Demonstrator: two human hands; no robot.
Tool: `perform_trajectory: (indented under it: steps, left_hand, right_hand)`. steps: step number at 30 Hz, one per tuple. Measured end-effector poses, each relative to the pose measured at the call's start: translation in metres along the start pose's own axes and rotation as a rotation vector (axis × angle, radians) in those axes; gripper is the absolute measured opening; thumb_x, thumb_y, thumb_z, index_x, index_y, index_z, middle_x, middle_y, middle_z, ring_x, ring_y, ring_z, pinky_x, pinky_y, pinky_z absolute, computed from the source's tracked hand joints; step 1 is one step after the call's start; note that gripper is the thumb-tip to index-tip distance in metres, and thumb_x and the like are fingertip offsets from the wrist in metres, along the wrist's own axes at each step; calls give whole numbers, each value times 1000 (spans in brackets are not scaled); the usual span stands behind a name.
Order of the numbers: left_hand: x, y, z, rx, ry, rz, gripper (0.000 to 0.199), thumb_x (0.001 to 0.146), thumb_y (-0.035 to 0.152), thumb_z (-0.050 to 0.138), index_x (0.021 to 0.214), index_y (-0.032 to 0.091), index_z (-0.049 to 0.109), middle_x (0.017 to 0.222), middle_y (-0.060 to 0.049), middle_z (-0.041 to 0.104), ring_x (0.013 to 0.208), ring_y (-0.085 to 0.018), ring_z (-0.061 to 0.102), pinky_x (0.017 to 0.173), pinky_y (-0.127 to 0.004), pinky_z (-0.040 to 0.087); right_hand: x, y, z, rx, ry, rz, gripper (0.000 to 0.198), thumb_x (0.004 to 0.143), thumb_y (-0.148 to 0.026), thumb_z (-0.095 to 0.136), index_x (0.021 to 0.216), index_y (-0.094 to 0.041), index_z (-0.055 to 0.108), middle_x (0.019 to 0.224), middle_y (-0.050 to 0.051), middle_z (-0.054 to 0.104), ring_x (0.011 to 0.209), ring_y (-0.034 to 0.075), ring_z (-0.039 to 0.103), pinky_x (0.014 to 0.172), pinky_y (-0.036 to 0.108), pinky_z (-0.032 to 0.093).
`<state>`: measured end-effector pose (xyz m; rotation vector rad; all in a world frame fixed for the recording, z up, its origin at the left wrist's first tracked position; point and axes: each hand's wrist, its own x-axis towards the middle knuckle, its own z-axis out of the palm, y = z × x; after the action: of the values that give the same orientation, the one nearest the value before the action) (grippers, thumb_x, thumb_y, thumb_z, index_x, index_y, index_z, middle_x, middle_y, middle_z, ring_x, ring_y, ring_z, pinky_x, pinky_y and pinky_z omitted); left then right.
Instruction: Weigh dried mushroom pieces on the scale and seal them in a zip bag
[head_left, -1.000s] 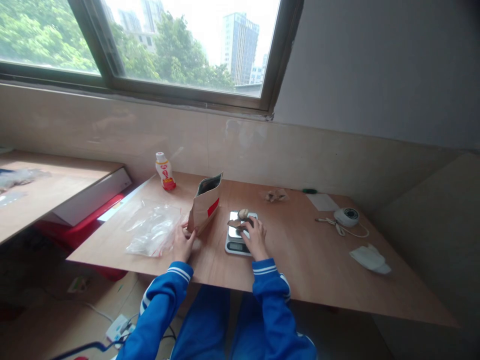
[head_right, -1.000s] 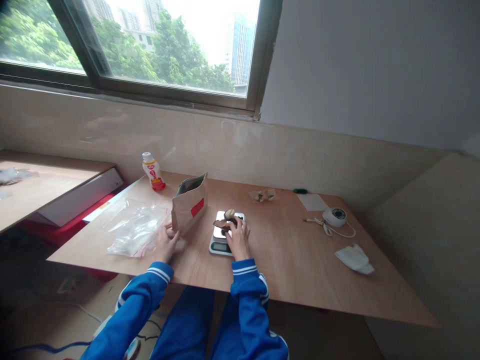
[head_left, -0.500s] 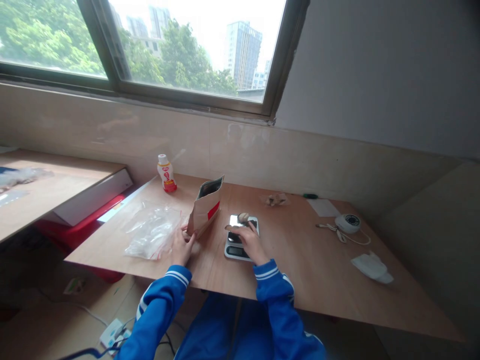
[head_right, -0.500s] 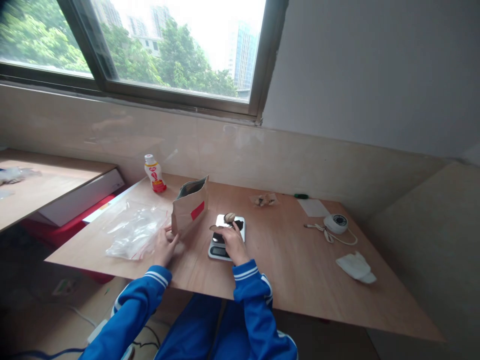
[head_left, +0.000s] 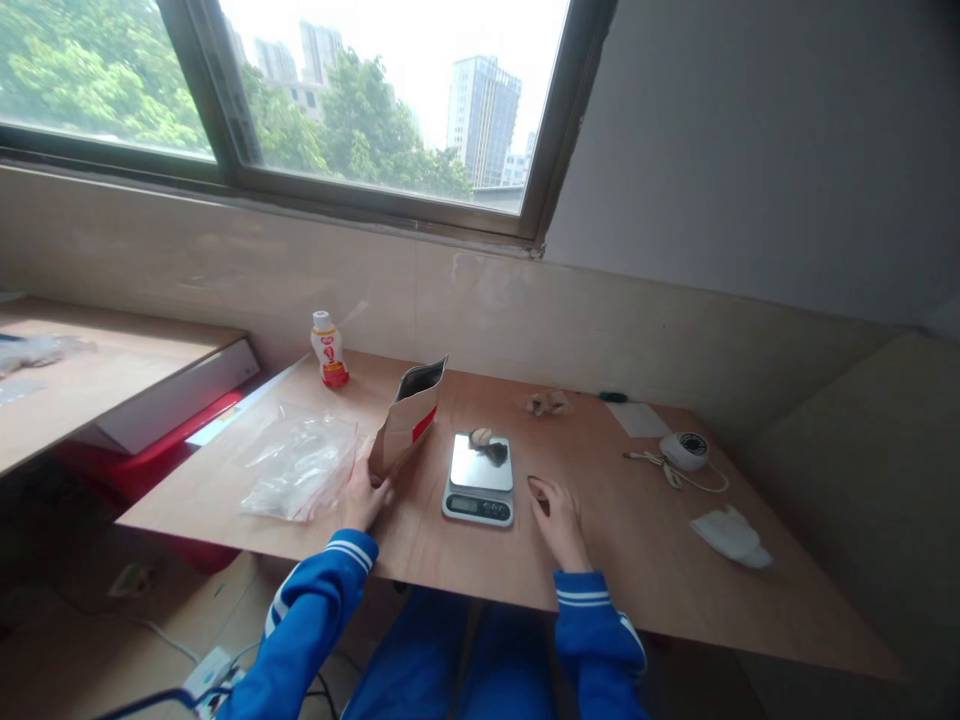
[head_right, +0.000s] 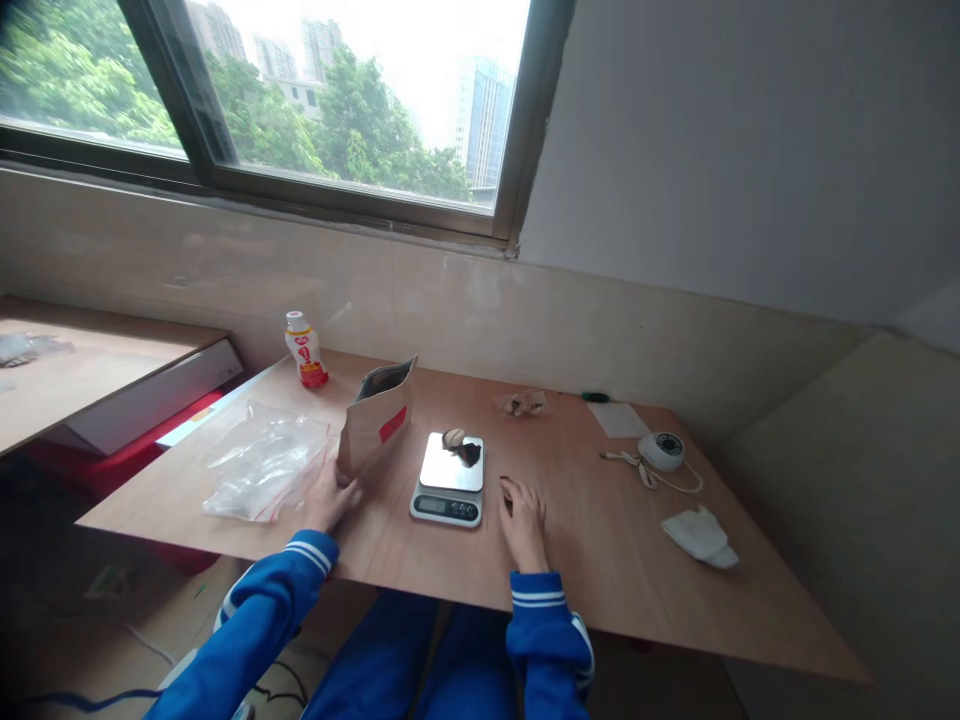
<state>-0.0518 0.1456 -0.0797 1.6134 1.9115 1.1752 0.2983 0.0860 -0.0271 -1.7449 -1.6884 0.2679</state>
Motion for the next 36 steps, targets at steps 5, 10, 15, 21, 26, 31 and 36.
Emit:
perform_trajectory:
  steps: [5,10,15,21,26,31,36]
  left_hand:
    - [-2,-3,0,13,19,64,59,79,35,52,134,15,45,68,1,56,64,-19,58,70,-35,50]
    - [-6,9,-9,5,16,128,51,79,29,52,130,24,49,125,-8,58,65,-13,57,78,-36,52]
    - [-6,9,-8,-19,-17,76,53,78,28,53,131,26,49,124,-7,60,62,-14,57,77,-38,53]
    - [-6,10,-9,-22,-9,67,54,78,28,53,132,26,50,113,-5,64,61,-15,58,76,-36,53]
    - [-7,15,-12,-4,-34,11,56,79,29,52,135,25,48,97,-3,68,66,-19,63,79,-38,53]
    - [-2,9,-2,35,19,131,55,79,24,51,133,21,48,128,-9,59,118,-25,57,104,-42,43]
    - [0,2,5,69,19,232,59,77,15,49,135,20,43,143,-10,47,137,-23,39,115,-45,31]
  right_hand:
    - [44,-96,-15,359,-71,-322,34,94,-31,43,122,-21,60,130,10,58,123,22,53,105,41,42]
    - [77,-157,-1,352,-156,-626,36,98,-31,39,129,-21,55,136,10,54,133,21,43,112,41,36]
    - [60,-149,14,303,-77,-617,33,98,-27,38,127,-21,54,133,11,52,130,22,44,111,42,37]
    - [44,-138,25,377,216,-417,21,96,-27,41,112,-19,53,117,13,52,118,23,50,102,45,43]
    - [46,-146,24,265,8,-539,28,97,-17,35,102,-19,62,102,10,65,107,23,56,102,45,41]
    - [43,-163,12,220,-151,-589,24,95,-18,44,102,-17,67,94,9,70,88,22,61,86,40,49]
    - [60,-158,5,253,-355,-548,17,86,-12,55,93,-18,71,92,6,71,85,18,65,79,30,52]
